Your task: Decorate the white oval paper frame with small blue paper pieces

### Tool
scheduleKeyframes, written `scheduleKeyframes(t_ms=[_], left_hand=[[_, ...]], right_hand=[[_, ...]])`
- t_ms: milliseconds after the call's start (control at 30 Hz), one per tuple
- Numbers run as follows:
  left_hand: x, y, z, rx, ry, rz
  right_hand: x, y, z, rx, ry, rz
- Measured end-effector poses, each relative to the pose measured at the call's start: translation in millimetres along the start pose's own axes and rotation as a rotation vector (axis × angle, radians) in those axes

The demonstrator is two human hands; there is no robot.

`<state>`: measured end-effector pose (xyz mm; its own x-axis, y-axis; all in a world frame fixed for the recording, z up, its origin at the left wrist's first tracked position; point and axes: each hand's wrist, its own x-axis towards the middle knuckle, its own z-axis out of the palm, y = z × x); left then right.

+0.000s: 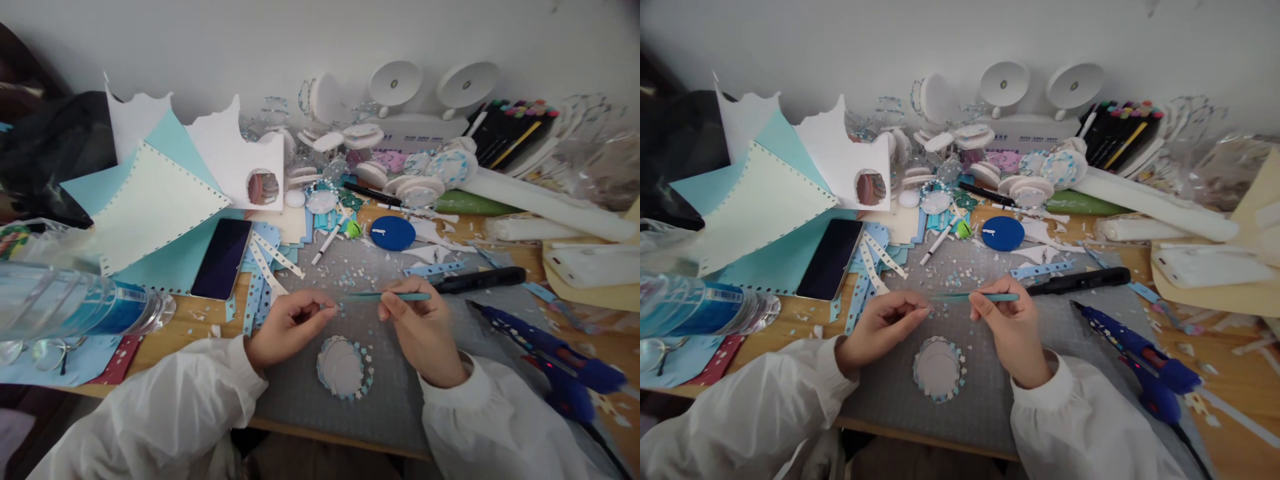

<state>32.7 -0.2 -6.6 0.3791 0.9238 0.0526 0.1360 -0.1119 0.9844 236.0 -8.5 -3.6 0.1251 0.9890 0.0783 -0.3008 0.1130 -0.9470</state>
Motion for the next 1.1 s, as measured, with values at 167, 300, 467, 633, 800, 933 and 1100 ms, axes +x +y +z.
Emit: scheduleKeyframes(t_ms=[167, 300, 467, 633, 800, 933, 1100], left_hand=[[0.8, 3.0, -0.9, -0.004, 0.009, 0.004], [1.4, 3.6, -1.1, 0.0, 0.014, -0.011], [1.4, 2.6, -1.1, -0.003, 0.02, -0.009], [0.8, 3.9, -1.4, 0.035, 0.008, -0.003], [0.2, 5.0, -1.8, 0.073, -0.006, 0.008], [0.7, 5.6, -1.9, 0.082, -0.018, 0.027], [0.7, 6.1, -2.6, 0.095, -0.046, 0.029]], right_hand=[[2.3, -8.1, 2.3, 0.102, 0.081, 0.071], [4.7, -12.0, 0.5, 0.227, 0.134, 0.18], [8.8, -12.6, -1.8, 0.354, 0.204, 0.332], [3.5, -11.7, 2.8, 0.241, 0.081, 0.303], [-1.4, -9.6, 4.1, 0.08, -0.028, 0.183], [-1.5, -7.1, 2.7, 0.029, -0.038, 0.134], [-1.6, -6.6, 3.0, 0.004, -0.03, 0.133]])
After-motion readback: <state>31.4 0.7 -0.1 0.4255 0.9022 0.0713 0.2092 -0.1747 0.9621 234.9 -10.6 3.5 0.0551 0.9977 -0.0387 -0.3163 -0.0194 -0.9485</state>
